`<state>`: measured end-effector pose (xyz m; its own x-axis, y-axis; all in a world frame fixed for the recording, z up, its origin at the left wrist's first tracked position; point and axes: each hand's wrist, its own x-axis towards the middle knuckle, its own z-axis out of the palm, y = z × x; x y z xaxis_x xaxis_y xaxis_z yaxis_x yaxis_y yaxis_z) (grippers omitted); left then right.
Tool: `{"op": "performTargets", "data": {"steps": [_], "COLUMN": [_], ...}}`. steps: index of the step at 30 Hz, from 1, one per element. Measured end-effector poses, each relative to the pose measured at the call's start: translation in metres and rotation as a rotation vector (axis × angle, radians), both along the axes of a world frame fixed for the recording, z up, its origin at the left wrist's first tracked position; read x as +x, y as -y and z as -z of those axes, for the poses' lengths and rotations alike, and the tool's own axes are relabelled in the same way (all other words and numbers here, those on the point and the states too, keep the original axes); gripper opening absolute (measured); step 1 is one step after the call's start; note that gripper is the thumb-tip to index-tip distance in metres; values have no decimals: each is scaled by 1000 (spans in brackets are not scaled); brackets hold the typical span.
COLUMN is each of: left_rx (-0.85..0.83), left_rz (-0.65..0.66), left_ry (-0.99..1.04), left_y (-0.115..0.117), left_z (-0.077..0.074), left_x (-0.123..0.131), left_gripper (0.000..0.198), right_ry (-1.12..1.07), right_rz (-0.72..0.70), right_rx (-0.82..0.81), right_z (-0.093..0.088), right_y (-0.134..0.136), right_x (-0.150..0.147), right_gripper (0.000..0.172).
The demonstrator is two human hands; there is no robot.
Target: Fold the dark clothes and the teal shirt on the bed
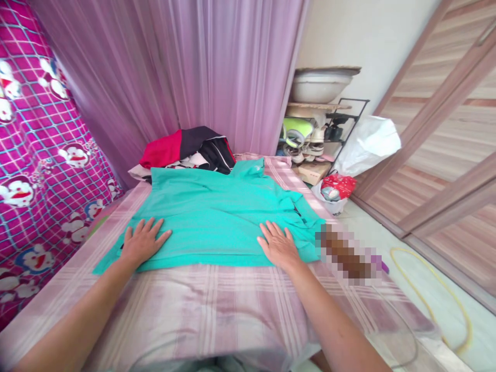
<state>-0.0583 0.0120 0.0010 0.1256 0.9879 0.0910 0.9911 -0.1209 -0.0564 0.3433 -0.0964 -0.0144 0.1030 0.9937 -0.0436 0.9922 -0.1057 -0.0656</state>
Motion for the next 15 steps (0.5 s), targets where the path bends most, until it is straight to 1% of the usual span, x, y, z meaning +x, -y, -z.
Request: {"op": "performTargets", "data": {"steps": [3,5,6,8,10,12,13,15], "left_rx": [-52,-47,-18,61,98,56,22,-55], "left_rz": [-1,-15,-14,35,171,341,394,409], "left_ry": [-13,-22,-30,-36,-14,14,24,44], "left_y": [-7,-11,-12,-11,-8,-6,-5,-7], "left_z": [-4,-11,-14,-22,-26,-25,-23,-15], "left_x": [-4,2,10,34,69,104,118,138], "left_gripper": [71,68,67,64,61,58,58,59], "right_ry": [12,13,13,13,10,5,3,-3], "right_rz": [39,52,54,53,50,48,48,46], "right_rx": [4,13,19,35,51,64,70,80], "right_z": [1,1,0,0,1,2,2,4], "right_y": [7,8,9,8,9,9,9,10], "right_x": [13,13,12,10,9,10,10,11], "right_gripper": [59,59,59,59,59,60,60,59]}}
